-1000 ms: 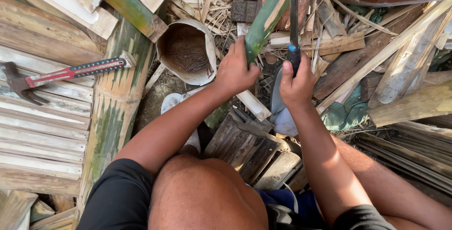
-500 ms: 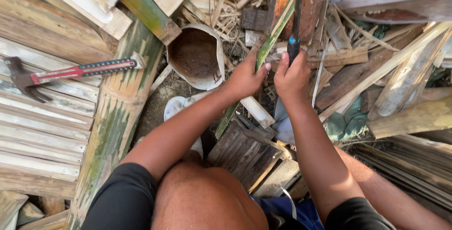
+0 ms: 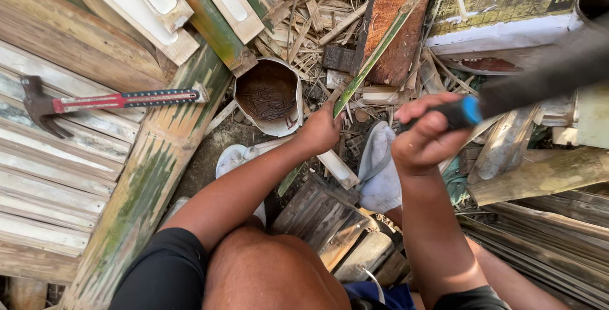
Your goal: The person is assembling a bamboo structure by cutting bamboo strips with a machete and hammering them into place with a hammer. The person works on a partially constructed frame, securing the strips to the existing structure.
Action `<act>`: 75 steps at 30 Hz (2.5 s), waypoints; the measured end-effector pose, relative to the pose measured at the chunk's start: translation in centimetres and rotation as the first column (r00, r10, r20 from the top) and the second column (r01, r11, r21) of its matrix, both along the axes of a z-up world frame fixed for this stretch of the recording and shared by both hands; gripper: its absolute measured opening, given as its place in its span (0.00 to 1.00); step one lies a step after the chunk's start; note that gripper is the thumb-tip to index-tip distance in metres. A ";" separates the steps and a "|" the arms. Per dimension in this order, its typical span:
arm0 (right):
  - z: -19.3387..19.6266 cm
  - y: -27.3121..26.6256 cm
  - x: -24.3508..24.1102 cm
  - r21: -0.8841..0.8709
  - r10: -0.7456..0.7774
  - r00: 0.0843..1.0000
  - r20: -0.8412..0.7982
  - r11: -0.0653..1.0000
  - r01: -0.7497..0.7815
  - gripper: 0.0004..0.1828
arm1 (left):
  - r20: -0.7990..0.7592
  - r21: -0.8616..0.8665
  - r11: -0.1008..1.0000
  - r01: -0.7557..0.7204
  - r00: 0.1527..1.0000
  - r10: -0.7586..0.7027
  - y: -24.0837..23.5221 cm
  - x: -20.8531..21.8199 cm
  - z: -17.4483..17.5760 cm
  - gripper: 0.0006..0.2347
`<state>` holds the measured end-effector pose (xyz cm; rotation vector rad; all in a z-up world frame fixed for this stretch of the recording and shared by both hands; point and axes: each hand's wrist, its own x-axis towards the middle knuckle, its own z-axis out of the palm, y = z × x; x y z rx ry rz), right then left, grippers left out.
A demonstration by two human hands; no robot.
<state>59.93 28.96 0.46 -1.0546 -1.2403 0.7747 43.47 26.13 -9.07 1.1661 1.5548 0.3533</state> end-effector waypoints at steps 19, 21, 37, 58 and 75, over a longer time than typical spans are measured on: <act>-0.7 1.7 3.1 -0.726 0.249 0.949 0.193 0.687 -0.033 0.21 | -0.128 0.018 0.999 0.042 0.991 -0.040 -0.1 -0.3 -1.0 0.13; 1.9 1.0 2.7 -0.338 0.142 0.976 0.166 0.938 -0.080 0.22 | -0.115 0.006 0.998 0.061 0.991 -0.060 0.1 -0.5 -0.3 0.14; -9.5 0.6 1.2 -0.438 0.219 0.693 0.686 0.886 0.153 0.18 | -0.110 -0.067 0.998 0.021 0.994 -0.028 -0.6 0.6 -3.4 0.15; 2.6 -1.0 5.2 -0.021 0.046 0.978 -0.203 0.998 -0.051 0.25 | -0.075 0.110 0.988 0.110 0.992 -0.102 -1.7 1.4 -4.7 0.11; -0.3 -0.5 4.0 -0.452 0.128 0.973 0.193 0.892 -0.027 0.23 | -0.118 0.023 0.999 0.046 0.992 -0.043 -1.7 1.8 -0.7 0.11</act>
